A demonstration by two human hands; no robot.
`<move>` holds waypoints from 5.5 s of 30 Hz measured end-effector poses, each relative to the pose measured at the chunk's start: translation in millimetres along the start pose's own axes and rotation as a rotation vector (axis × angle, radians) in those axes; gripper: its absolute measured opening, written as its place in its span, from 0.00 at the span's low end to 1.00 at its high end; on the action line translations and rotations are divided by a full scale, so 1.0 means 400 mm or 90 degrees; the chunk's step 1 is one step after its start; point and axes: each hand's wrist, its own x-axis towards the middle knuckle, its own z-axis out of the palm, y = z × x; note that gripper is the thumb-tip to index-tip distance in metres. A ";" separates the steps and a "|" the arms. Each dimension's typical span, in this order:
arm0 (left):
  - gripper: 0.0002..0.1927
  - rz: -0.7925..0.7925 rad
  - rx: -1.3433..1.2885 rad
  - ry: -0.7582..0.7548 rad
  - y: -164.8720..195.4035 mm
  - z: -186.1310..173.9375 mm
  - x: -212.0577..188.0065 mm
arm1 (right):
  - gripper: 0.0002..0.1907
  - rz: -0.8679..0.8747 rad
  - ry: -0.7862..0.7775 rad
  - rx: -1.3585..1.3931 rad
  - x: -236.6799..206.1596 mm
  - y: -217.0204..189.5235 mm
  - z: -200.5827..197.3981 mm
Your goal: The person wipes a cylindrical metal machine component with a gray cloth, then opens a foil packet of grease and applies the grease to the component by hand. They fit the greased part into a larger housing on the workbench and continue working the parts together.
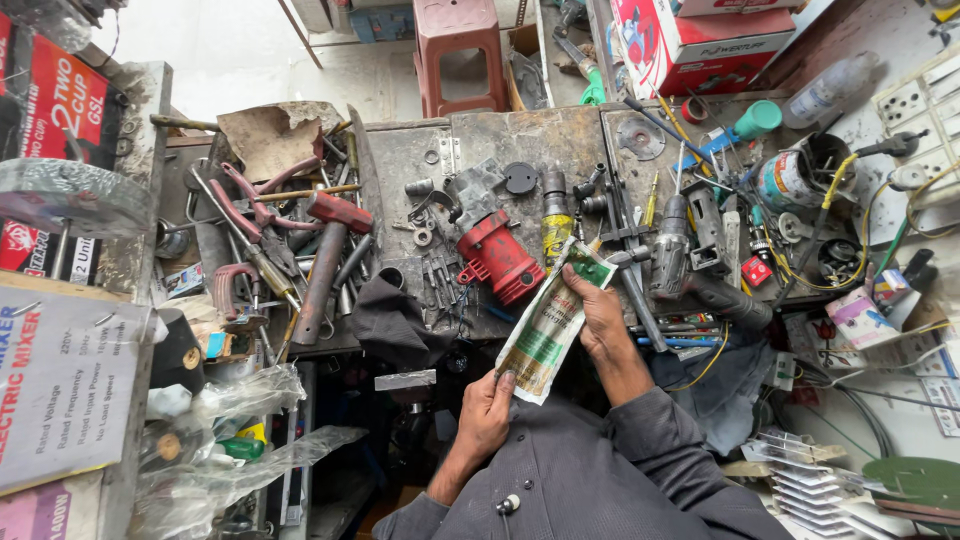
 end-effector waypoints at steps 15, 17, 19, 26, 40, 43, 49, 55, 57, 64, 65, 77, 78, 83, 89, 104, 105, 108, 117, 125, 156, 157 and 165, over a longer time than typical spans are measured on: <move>0.14 0.089 0.089 0.056 -0.068 -0.005 0.081 | 0.11 0.195 -0.168 -0.173 -0.153 0.181 0.026; 0.13 0.026 0.121 0.050 -0.041 -0.008 0.065 | 0.10 0.208 -0.122 -0.114 -0.142 0.170 0.027; 0.13 0.034 0.130 0.060 -0.015 -0.004 0.061 | 0.09 0.167 -0.127 -0.092 -0.127 0.157 0.031; 0.12 0.109 0.090 0.062 0.029 0.000 0.032 | 0.13 0.098 -0.053 -0.045 -0.081 0.133 0.017; 0.15 0.024 -0.044 -0.041 -0.030 -0.045 0.046 | 0.13 0.152 -0.107 -0.025 -0.077 0.057 0.018; 0.18 -0.019 0.005 -0.013 -0.031 -0.030 0.060 | 0.11 0.159 -0.127 -0.063 -0.088 0.081 0.013; 0.17 0.047 0.082 0.020 0.017 -0.010 0.050 | 0.10 0.112 -0.099 -0.026 -0.045 0.094 -0.005; 0.18 0.042 0.071 0.010 0.050 -0.009 0.030 | 0.10 0.049 -0.047 -0.031 0.000 0.078 -0.015; 0.19 0.045 0.100 0.004 0.054 -0.010 0.030 | 0.10 0.033 -0.040 -0.026 0.015 0.062 -0.014; 0.19 0.058 0.105 -0.013 0.058 -0.008 0.011 | 0.10 0.060 -0.007 0.014 0.006 0.007 0.003; 0.18 0.056 0.090 -0.015 0.056 -0.006 0.010 | 0.10 0.067 0.001 0.014 -0.003 0.000 0.009; 0.18 0.001 0.038 0.016 -0.015 -0.055 0.023 | 0.13 0.059 -0.114 -0.085 -0.061 0.062 -0.038; 0.18 -0.002 0.072 0.006 -0.020 -0.056 0.015 | 0.13 0.026 -0.116 -0.088 -0.053 0.067 -0.053; 0.19 0.002 0.070 -0.017 -0.026 -0.045 0.003 | 0.19 -0.092 -0.074 -0.132 -0.002 0.044 -0.076; 0.20 -0.027 0.073 -0.005 0.021 -0.027 0.011 | 0.20 -0.152 -0.091 -0.138 -0.014 0.005 -0.044; 0.14 0.114 -0.070 0.094 0.084 -0.010 0.109 | 0.08 -0.314 -0.419 -0.486 -0.186 -0.023 0.064; 0.10 0.108 -0.111 0.080 0.074 -0.010 0.110 | 0.12 -0.275 -0.406 -0.459 -0.189 -0.026 0.066; 0.08 0.072 -0.092 0.074 0.062 -0.012 0.112 | 0.19 -0.241 -0.402 -0.413 -0.194 -0.031 0.057; 0.09 0.172 -0.058 0.034 0.120 0.008 0.145 | 0.05 -0.284 -0.394 -0.354 -0.168 -0.014 0.018; 0.08 0.205 -0.003 0.086 0.134 0.024 0.164 | 0.01 -0.356 -0.362 -0.347 -0.154 -0.013 0.039; 0.07 0.270 0.565 -0.080 0.188 -0.083 0.261 | 0.32 0.086 -0.369 -0.103 -0.143 -0.058 0.024; 0.06 0.273 0.606 -0.078 0.178 -0.081 0.261 | 0.31 0.073 -0.364 -0.128 -0.141 -0.055 0.018; 0.02 0.284 0.653 0.021 0.225 -0.130 0.281 | 0.26 0.216 -0.339 0.187 -0.117 -0.065 -0.035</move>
